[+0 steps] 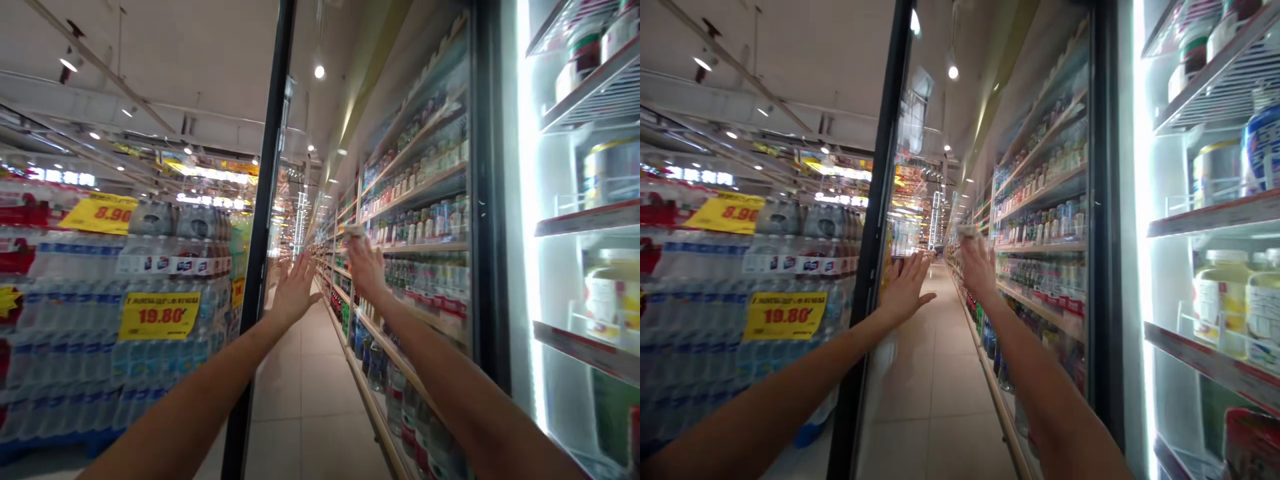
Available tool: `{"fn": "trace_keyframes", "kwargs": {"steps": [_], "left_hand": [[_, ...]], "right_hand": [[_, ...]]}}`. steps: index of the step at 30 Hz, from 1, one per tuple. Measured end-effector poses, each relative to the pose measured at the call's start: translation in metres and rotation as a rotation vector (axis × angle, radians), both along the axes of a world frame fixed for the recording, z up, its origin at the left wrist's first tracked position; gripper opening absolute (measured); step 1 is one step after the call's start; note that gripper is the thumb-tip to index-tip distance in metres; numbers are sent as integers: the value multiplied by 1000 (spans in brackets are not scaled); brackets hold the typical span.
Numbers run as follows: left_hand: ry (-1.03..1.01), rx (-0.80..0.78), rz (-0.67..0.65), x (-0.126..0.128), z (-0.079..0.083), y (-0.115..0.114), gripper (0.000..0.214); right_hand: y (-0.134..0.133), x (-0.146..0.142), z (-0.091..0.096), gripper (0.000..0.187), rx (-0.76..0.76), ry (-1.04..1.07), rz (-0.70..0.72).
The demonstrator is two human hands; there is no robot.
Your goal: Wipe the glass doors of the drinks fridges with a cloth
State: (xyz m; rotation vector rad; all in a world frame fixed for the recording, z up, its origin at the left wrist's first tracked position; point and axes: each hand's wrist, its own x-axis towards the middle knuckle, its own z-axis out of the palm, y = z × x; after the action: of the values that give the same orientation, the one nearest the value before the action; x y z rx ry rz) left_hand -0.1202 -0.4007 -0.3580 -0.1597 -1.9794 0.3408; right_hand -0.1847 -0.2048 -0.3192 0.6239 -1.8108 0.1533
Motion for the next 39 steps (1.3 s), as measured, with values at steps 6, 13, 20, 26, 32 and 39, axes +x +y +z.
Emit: {"fn": "trace_keyframes", "kwargs": {"steps": [6,13,20,26,32,39], "left_hand": [[-37,-138,4,32,1,-40,65],[150,7,68,62,13,-87,66],[158,10,75,83,-9,-120,65],[58,-1,60,80,-31,-118,67],[35,-32,42,75,-58,-113,65],[46,-67,-18,66,-75,-109,68]], "right_hand": [[-38,5,27,52,-7,33,12],[-106,25,65,50,81,70,109],[-132,30,-91,45,555,164,277],[-121,22,-33,52,256,84,167],[-121,38,-84,50,367,64,216],[-96,17,-147,46,567,156,291]]}}
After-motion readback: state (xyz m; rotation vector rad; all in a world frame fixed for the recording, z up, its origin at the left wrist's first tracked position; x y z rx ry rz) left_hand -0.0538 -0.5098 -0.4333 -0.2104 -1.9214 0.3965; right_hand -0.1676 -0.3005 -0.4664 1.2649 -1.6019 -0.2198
